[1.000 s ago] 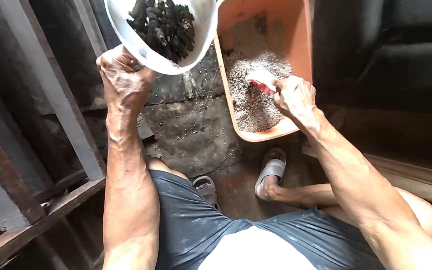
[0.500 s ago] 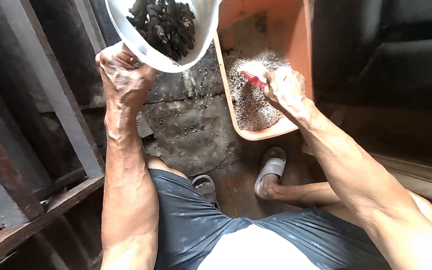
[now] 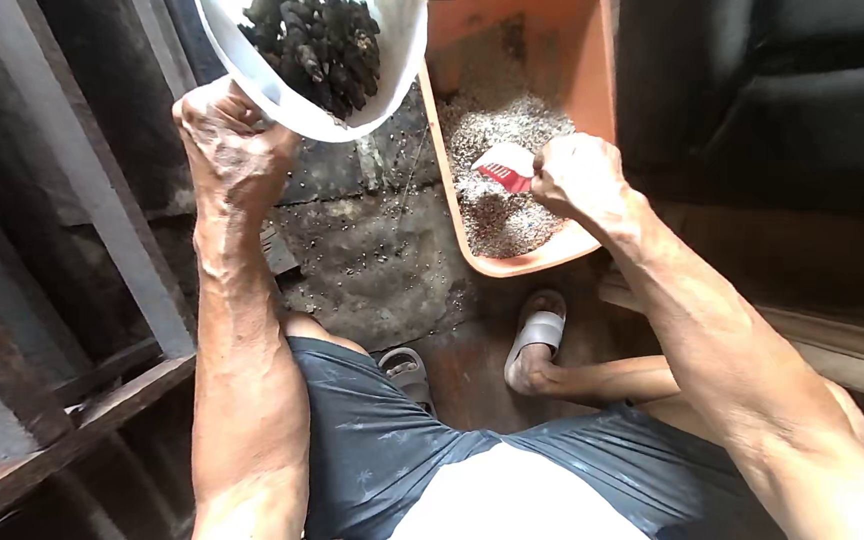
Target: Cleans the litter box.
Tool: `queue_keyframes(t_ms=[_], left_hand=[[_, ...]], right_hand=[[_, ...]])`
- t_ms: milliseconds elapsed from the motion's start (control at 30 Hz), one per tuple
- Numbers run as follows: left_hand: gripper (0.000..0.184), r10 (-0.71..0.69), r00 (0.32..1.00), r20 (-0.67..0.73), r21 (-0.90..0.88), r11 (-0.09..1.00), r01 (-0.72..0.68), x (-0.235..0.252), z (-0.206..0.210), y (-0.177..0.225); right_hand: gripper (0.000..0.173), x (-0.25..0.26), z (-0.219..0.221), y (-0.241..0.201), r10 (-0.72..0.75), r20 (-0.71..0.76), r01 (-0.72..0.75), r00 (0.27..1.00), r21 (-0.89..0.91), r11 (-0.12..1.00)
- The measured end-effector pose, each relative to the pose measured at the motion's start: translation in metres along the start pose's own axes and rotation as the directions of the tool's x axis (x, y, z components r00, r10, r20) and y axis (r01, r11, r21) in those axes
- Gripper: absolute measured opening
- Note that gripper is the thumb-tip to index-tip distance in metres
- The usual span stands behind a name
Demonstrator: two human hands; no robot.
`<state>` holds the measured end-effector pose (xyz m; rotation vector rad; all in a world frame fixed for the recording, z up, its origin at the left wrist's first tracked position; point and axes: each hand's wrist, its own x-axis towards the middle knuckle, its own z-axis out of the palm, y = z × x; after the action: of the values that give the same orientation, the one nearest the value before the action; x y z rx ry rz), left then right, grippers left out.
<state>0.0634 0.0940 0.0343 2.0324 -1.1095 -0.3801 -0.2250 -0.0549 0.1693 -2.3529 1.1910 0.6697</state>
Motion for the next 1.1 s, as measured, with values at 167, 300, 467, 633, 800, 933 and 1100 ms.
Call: queue_keyframes(t_ms=[167,300,467,633,800,933,1100], left_hand=[[0.021,-0.008,1.0,0.003,0.001,1.0,0.008,0.003,0.002,0.001],[0.02,0.003,1.0,-0.013,-0.006,1.0,-0.003,0.004,0.004,0.006],[0.019,0.024,1.0,-0.015,-0.004,1.0,-0.024,0.004,0.005,0.007],[0.018,0.008,1.0,-0.01,-0.002,1.0,-0.008,0.001,0.003,0.005],[0.019,0.027,0.999,-0.025,0.007,1.0,-0.027,-0.003,-0.001,0.004],[0.018,0.03,0.999,-0.027,-0.007,1.0,-0.03,-0.005,-0.005,-0.001],[0.021,-0.013,0.999,-0.029,0.024,1.0,0.013,-0.01,-0.009,0.003]], right_hand=[[0.033,0.088,0.064,0.096,0.064,-0.064,-0.058,0.996,0.089,0.994],[0.03,0.09,0.092,0.127,0.117,0.018,-0.117,0.993,0.315,0.942],[0.031,0.099,0.117,0.135,0.124,0.039,-0.129,0.992,0.382,0.915],[0.036,0.129,0.119,0.128,0.082,0.057,-0.096,0.995,0.324,0.941],[0.041,0.168,0.108,0.126,-0.031,0.086,0.011,0.996,0.223,0.975],[0.031,0.189,0.101,0.124,-0.14,0.123,0.139,0.982,0.018,0.99],[0.024,0.193,0.112,0.116,-0.142,0.001,0.139,0.99,-0.195,0.971]])
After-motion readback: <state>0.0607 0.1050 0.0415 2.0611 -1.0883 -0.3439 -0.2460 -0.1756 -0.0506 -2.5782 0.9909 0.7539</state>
